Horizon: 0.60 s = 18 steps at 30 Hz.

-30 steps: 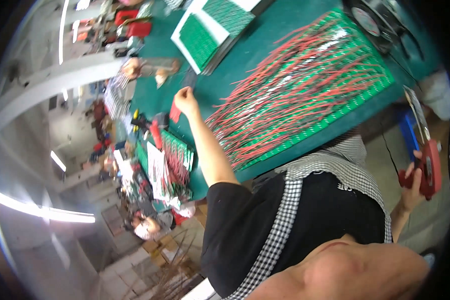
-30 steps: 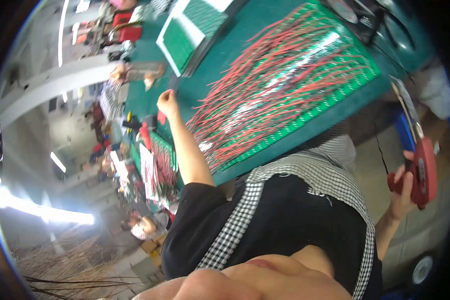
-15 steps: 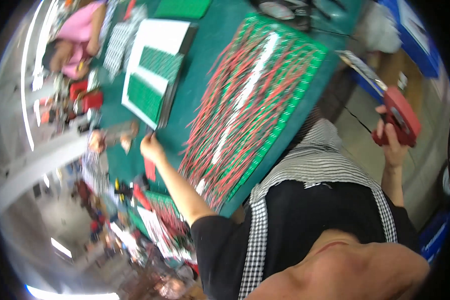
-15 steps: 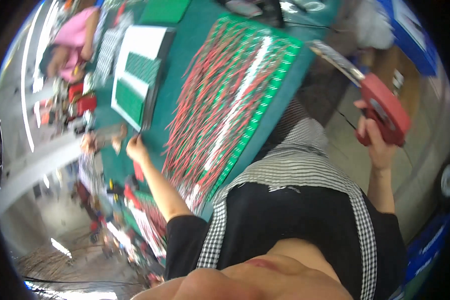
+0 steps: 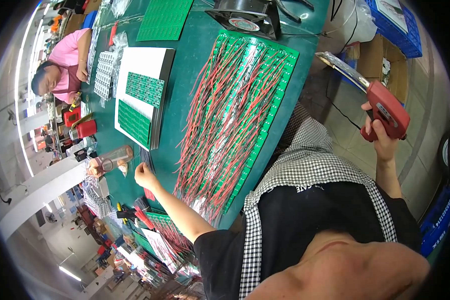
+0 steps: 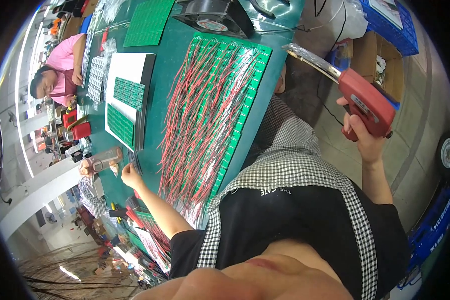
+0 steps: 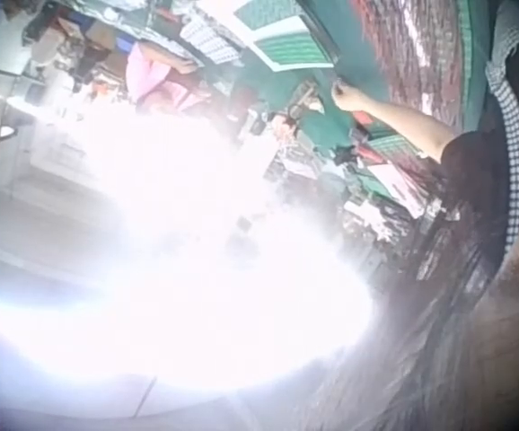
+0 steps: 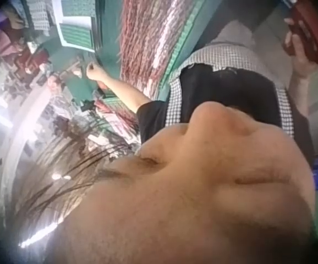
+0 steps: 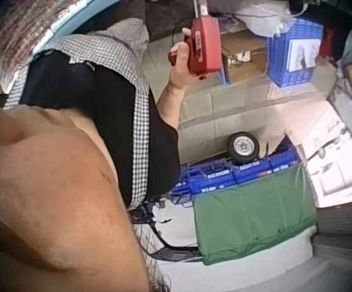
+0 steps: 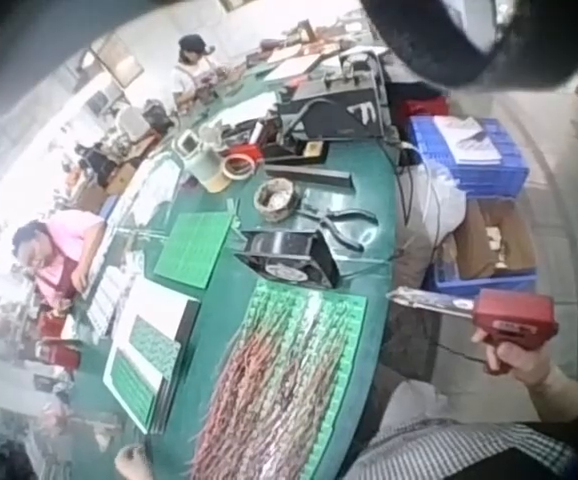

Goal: Using a handheld dispenser tool to apply adhesive or material to bundles of wires on printed circuit boards.

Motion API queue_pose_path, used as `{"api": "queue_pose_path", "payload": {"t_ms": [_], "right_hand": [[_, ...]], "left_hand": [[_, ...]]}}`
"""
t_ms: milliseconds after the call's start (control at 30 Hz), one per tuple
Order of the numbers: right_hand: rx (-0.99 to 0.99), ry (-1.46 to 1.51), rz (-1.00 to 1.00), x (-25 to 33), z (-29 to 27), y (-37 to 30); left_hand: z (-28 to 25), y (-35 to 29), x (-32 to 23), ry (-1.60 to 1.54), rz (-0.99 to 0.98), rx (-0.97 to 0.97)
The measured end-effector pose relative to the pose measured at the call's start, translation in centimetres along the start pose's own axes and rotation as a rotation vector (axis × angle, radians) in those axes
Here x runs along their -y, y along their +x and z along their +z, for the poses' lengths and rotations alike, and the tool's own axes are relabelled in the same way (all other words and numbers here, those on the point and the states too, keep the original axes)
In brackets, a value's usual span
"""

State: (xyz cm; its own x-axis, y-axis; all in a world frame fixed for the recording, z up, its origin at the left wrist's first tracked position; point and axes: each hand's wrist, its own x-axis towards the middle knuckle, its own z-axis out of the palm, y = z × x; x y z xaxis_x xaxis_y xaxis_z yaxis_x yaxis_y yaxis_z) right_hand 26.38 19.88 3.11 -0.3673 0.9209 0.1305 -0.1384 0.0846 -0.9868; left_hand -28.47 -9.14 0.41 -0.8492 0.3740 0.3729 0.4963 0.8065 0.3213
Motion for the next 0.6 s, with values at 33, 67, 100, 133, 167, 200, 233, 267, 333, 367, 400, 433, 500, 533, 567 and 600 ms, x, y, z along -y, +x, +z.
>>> {"api": "queue_pose_path", "payload": {"t_ms": [33,67,100,133,167,200,233,267,333,367,400,433,500,533,567,600], "right_hand": [[0.001,0.001,0.003,0.0,-0.1,0.2],[-0.005,0.013,0.013,-0.1,-0.2,0.3],[-0.018,0.02,0.026,-0.4,-0.1,0.3],[-0.027,0.018,0.032,-0.7,-0.1,0.3],[-0.034,0.017,0.068,-1.0,-0.1,0.3],[-0.029,0.03,0.103,-1.4,-0.2,0.3],[-0.033,0.018,0.114,-1.8,-0.1,0.2],[-0.018,0.008,0.145,-2.0,0.1,0.4],[0.008,0.0,0.184,-2.5,-0.1,0.7],[0.037,-0.013,0.213,-2.4,-0.1,0.9],[0.067,-0.021,0.244,-2.7,-0.1,1.1],[0.097,-0.011,0.283,-2.2,-0.4,1.2],[0.125,-0.008,0.306,-2.7,-0.3,1.6],[0.155,0.0,0.318,-3.1,-0.4,1.7],[0.166,0.004,0.331,-3.2,-0.5,1.7],[0.154,-0.007,0.346,-3.1,-0.2,1.9]], "left_hand": [[-0.6,-0.4,-0.3,0.003,-0.001,0.001],[-1.3,-0.9,-0.5,-0.015,-0.004,-0.013],[-1.8,-1.0,-2.2,-0.036,-0.002,-0.021],[-2.1,-2.0,-4.2,-0.026,0.039,-0.007],[-2.7,-3.5,-8.6,-0.022,0.083,0.015],[-2.5,-4.8,-11.5,-0.21,0.193,0.029],[-2.1,-6.8,-17.0,-0.237,0.265,0.091],[-1.7,-8.6,-22.4,-0.196,0.452,0.087],[0.5,-12.0,-29.0,-0.237,0.746,0.184],[1.4,-12.8,-31.7,-0.275,0.771,0.246],[2.4,-13.4,-33.8,-0.309,0.796,0.307],[2.7,-14.0,-35.4,-0.325,0.826,0.303],[5.0,-14.5,-36.4,-0.342,0.849,0.319],[5.7,-14.6,-36.5,-0.338,0.846,0.332],[6.4,-14.6,-36.7,-0.353,0.84,0.345],[7.0,-14.6,-36.8,-0.366,0.833,0.357]]}}
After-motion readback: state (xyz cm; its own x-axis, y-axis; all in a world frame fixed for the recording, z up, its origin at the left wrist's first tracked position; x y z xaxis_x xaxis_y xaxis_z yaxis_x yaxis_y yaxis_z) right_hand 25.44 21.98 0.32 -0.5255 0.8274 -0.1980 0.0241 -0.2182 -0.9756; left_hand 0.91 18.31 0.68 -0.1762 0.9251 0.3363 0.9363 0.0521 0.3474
